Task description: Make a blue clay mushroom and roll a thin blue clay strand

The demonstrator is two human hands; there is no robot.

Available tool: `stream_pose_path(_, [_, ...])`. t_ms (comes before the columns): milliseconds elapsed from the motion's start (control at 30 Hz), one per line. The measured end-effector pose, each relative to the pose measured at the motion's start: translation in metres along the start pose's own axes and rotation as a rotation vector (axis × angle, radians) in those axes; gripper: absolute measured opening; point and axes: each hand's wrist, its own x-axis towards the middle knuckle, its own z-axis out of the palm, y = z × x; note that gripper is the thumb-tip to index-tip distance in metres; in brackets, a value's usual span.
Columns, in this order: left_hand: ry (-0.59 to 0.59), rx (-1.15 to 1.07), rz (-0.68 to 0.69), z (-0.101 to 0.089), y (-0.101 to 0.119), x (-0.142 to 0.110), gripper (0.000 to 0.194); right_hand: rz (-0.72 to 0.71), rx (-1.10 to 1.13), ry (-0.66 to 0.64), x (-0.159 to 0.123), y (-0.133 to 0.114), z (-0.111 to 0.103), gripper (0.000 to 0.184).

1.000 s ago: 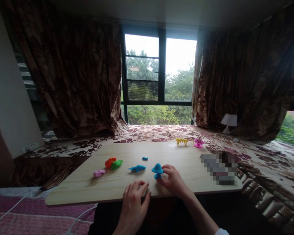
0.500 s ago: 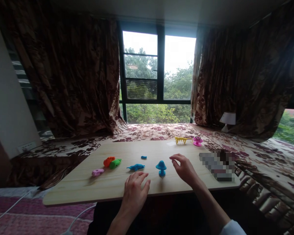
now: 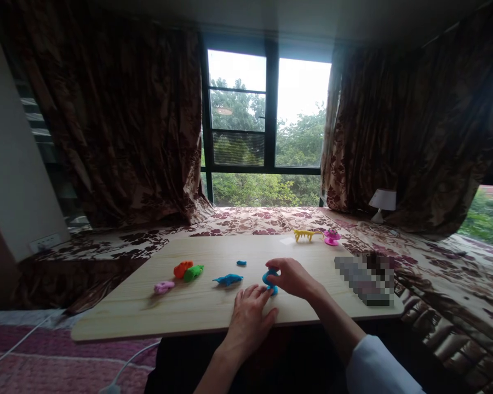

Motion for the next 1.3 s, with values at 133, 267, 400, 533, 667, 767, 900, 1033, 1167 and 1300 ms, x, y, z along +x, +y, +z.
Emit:
stream_pose_path(133, [-0.001, 0.001, 0.011, -0.001, 0.002, 0.0, 0.039, -0.046, -0.016, 0.021, -0.001, -0.003, -0.003, 0.024])
stream_pose_path(267, [-0.001, -0.001, 0.013, -0.002, 0.003, 0.0, 0.038, -0.059, -0.018, 0.023, -0.002, -0.003, -0.004, 0.024])
stream_pose_path(400, [-0.001, -0.007, 0.012, -0.003, 0.004, -0.001, 0.038, -0.054, -0.02, 0.022, -0.002, -0.002, -0.002, 0.024])
stream_pose_path(533, [0.002, -0.01, 0.012, -0.004, 0.004, -0.001, 0.038, -0.059, -0.019, 0.039, -0.003, -0.003, -0.003, 0.03])
stream_pose_path(667, [0.001, -0.008, 0.012, -0.003, 0.005, -0.001, 0.037, -0.064, -0.01, 0.062, -0.006, -0.002, -0.009, 0.033])
stream_pose_path(767, [0.001, -0.009, 0.018, -0.002, 0.004, 0.0, 0.037, -0.052, -0.002, 0.088, -0.008, 0.0, -0.017, 0.031])
stream_pose_path(900, [0.003, -0.014, 0.026, -0.003, 0.005, 0.0, 0.038, -0.039, 0.003, 0.101, -0.008, 0.003, -0.023, 0.027])
stream_pose_path(1033, [0.007, -0.013, 0.023, -0.003, 0.004, 0.0, 0.037, -0.038, 0.005, 0.075, -0.005, 0.003, -0.016, 0.027])
stream_pose_path(1167, [-0.002, -0.013, 0.031, -0.002, 0.004, -0.001, 0.037, -0.051, 0.003, 0.027, -0.002, 0.005, -0.007, 0.023])
stream_pose_path(1300, [-0.005, -0.014, 0.036, -0.002, 0.004, -0.001, 0.036, -0.061, 0.0, -0.001, -0.001, 0.006, -0.004, 0.023])
